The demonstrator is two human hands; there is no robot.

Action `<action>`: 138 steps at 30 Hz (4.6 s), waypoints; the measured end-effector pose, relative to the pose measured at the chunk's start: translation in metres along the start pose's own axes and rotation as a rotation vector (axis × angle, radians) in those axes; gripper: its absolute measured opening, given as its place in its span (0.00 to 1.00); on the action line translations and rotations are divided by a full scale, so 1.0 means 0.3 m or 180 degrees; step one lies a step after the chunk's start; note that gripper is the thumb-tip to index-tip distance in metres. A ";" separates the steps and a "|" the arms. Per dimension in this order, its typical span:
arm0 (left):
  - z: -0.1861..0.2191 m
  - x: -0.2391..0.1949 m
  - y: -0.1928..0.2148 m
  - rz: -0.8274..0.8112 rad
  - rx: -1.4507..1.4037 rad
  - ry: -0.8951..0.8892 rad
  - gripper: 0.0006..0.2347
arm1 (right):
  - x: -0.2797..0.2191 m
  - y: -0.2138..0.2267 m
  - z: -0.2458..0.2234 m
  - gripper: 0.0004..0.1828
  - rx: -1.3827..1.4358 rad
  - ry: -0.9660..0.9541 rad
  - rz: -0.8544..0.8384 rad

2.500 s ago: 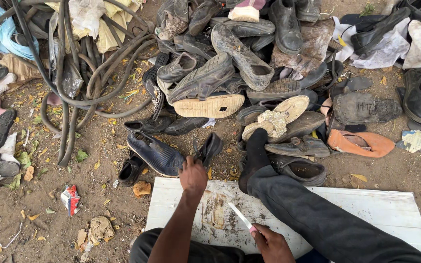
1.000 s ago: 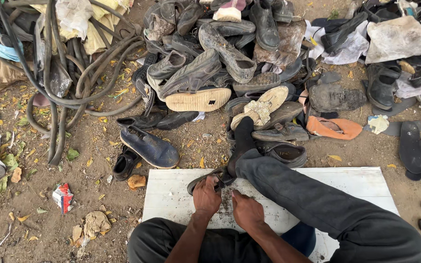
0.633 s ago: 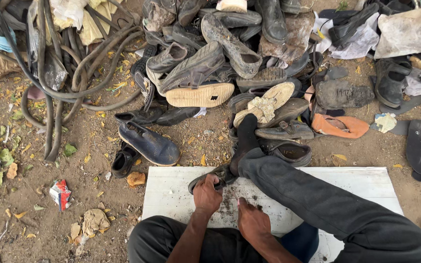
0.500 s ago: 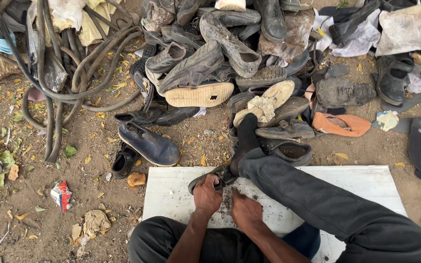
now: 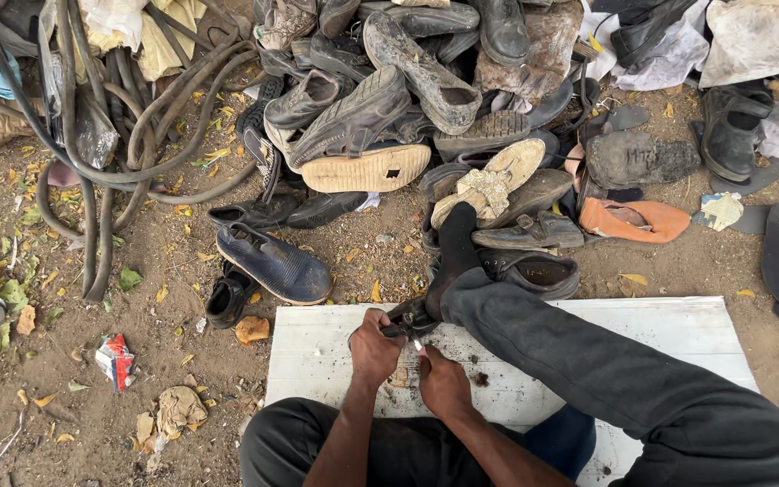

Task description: The person sits on the ground and uses a knife to scrape and clean the soles of several worn shoes. They handle multiple pairs of footwear, picking them up from a pile, scraping the bottom surfaces, and placing them back down.

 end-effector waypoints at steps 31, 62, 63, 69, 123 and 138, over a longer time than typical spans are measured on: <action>-0.043 0.031 0.033 0.0156 -0.0401 -0.0039 0.18 | -0.075 -0.241 0.038 0.11 0.3032 -0.1695 -0.0720; 0.124 -0.161 -0.235 -0.1249 0.3038 -0.1500 0.09 | -0.180 -0.171 0.031 0.14 0.2195 -0.1723 -0.0854; 0.100 -0.155 -0.268 -0.1362 0.2865 -0.1210 0.12 | -0.198 -0.152 0.065 0.14 0.2066 -0.1842 -0.0872; 0.018 -0.138 -0.243 -0.0071 0.0513 -0.0732 0.11 | -0.093 0.007 0.111 0.10 0.0214 -0.0612 -0.0781; -0.023 -0.199 -0.530 -0.1342 -0.5616 0.0852 0.04 | -0.431 -0.044 0.230 0.09 0.2982 -0.2058 -0.0206; 0.175 -0.185 -0.372 -0.1867 -0.2392 -0.0634 0.08 | -0.378 -0.046 0.212 0.12 0.3438 -0.2249 -0.0370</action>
Point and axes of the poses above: each hand's wrist, its own x-axis towards the middle knuckle, its own y-axis out of the back of the hand, z = x × y, the point moved 10 cm from there along x, towards the middle knuckle, and after that the axes turned 8 degrees about -z, right-handed, at the moved point
